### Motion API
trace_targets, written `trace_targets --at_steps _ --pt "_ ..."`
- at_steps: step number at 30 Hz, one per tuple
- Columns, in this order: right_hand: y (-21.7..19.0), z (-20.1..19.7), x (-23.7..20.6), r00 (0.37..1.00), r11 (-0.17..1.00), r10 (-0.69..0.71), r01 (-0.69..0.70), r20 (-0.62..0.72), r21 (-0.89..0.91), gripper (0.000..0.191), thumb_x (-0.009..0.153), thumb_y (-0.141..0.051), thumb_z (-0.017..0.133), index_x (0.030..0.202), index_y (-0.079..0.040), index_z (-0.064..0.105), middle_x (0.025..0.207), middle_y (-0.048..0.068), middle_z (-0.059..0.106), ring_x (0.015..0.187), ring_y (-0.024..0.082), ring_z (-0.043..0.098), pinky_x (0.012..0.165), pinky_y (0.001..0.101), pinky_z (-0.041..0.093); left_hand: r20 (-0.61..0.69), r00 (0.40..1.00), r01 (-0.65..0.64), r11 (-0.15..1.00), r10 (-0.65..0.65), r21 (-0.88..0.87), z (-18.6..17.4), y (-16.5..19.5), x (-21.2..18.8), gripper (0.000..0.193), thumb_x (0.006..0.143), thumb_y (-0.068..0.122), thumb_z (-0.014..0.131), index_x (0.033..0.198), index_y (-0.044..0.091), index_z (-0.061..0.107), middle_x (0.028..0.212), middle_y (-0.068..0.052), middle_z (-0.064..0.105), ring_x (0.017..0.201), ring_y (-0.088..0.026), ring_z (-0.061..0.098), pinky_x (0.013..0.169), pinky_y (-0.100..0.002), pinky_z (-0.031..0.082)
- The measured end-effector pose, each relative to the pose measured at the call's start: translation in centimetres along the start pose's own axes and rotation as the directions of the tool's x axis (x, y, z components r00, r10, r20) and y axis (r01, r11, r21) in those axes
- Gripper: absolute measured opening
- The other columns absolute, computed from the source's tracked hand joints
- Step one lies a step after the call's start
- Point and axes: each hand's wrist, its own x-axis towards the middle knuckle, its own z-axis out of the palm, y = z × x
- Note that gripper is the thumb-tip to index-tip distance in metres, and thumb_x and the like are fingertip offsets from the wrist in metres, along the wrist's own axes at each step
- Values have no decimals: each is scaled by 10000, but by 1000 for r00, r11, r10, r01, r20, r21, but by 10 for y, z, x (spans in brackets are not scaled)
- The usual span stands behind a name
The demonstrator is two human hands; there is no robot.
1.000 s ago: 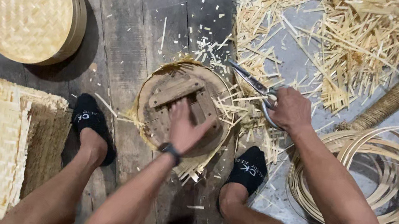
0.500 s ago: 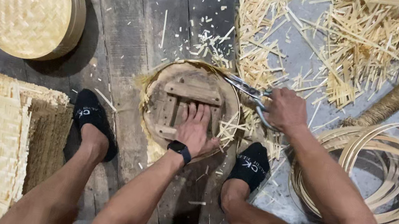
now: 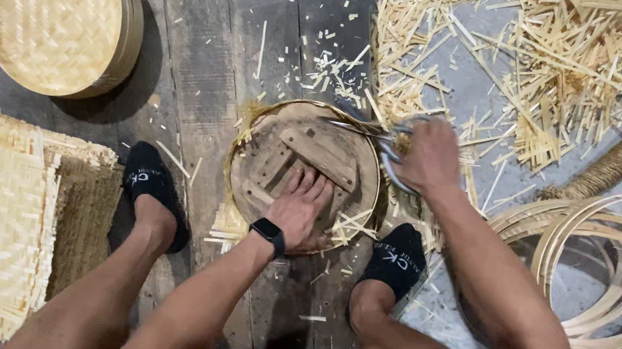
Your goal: The person repeatedly places a bamboo mat on a wooden block, fits a circular bamboo frame on top, flips the assembly, and trims the excess mat with scissors. The finished trays are stacked nearby.
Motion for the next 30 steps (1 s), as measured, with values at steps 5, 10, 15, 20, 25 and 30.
trace_targets --at_steps 5,10,15,20,25,30 --pt "2 -18 5 886 987 123 -60 448 -152 461 1062 -465 496 968 -64 705 903 133 659 795 239 651 736 440 583 97 994 -71 979 53 193 -15 -5 -10 861 827 344 667 1569 43 349 1627 -191 356 1525 -388 285 1266 -532 133" --pt "24 -39 -22 872 962 225 -269 434 41 586 891 -613 620 1013 -42 681 910 158 610 857 280 609 771 447 549 96 736 626 621 -670 -471 -43 31 19 1190 758 575 729 1590 12 92 1639 -299 39 1504 -447 112 1154 -566 175" --pt "-6 -13 3 975 997 68 -58 212 -54 529 831 -504 655 971 6 676 836 161 607 789 294 614 742 450 546 -443 535 451 686 -720 -571 -18 60 60 1183 807 428 778 1619 -54 66 1695 -321 46 1556 -522 -42 1260 -583 125" --pt "12 -13 -13 805 960 230 -279 547 6 324 943 -298 502 993 -52 706 909 130 643 818 289 656 721 452 610 -429 744 319 836 -512 -446 -2 35 28 1191 722 302 820 1620 -10 103 1697 -267 95 1568 -505 13 1278 -570 139" --pt "11 -10 -17 986 996 54 -41 160 -80 563 802 -527 693 938 20 672 834 187 626 823 321 621 744 480 550 -414 812 211 869 -411 -448 -4 29 20 1182 698 247 819 1620 -7 125 1702 -272 100 1565 -514 17 1274 -568 129" --pt "-4 3 0 978 992 77 -55 195 -116 446 819 -413 666 1001 -6 667 936 169 645 884 293 633 814 433 549 -445 811 170 881 -380 -442 -12 28 18 1178 708 273 824 1621 -17 139 1701 -248 118 1581 -499 27 1291 -577 128"
